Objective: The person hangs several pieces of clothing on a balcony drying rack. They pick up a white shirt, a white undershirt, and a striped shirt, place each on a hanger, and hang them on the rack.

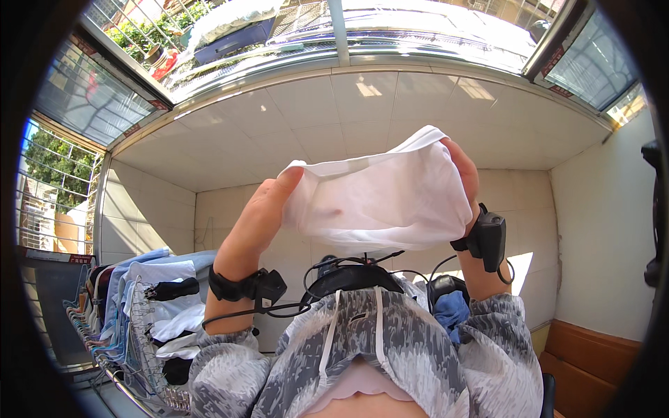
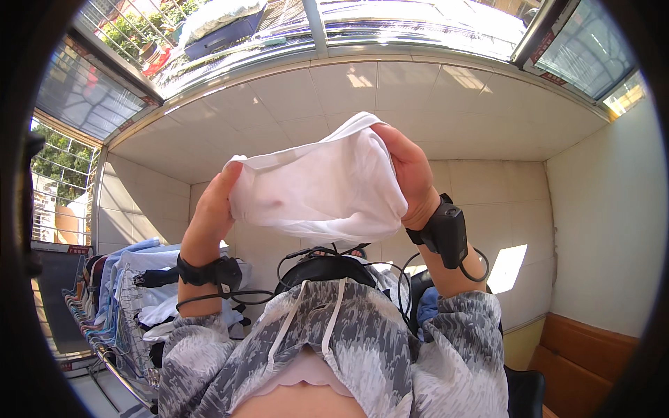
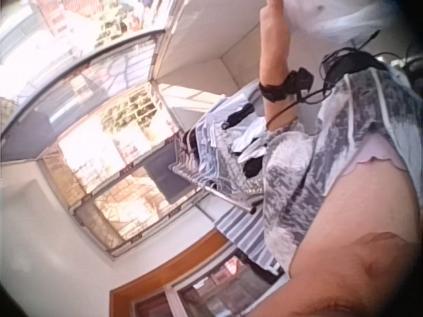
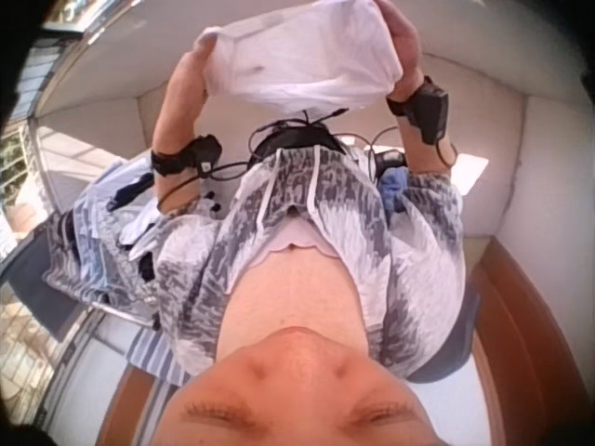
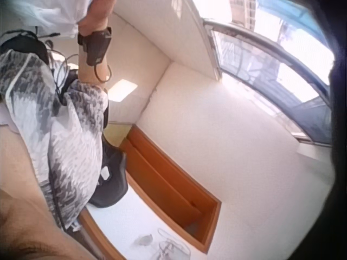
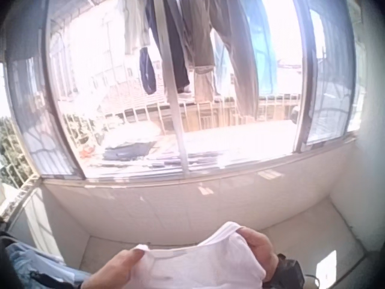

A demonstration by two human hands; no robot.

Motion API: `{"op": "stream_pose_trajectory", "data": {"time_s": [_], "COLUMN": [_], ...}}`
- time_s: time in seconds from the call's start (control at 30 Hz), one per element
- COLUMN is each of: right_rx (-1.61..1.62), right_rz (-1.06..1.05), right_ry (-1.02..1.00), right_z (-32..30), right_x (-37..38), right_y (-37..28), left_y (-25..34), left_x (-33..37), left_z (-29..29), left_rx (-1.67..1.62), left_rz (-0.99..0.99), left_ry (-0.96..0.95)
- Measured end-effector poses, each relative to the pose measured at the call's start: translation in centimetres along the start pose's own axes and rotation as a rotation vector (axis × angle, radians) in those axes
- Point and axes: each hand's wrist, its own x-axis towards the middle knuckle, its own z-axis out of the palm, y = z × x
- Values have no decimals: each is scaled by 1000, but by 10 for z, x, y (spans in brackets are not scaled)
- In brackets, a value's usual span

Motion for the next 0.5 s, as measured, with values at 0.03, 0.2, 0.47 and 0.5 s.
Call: {"op": "stream_pose_trajectory", "data": {"time_s": [0.03, 0.2, 0.47, 0.5], "right_rx": [-3, -115, -129, -61], "right_rz": [-11, -219, -244, -192], "right_ry": [-28, -13, 51, 21], "right_z": [3, 8, -3, -5], "right_x": [-2, -8, -1, 1], "right_y": [1, 11, 15, 14], "left_y": [-2, -6, -16, -15], "left_x": [-1, -2, -7, -8], "left_z": [2, 8, 30, 28], "left_rx": [-141, -286, 301, 247], "left_rz": [-3, 56, -68, -129], "left_ry": [-28, -384, -272, -249]}}
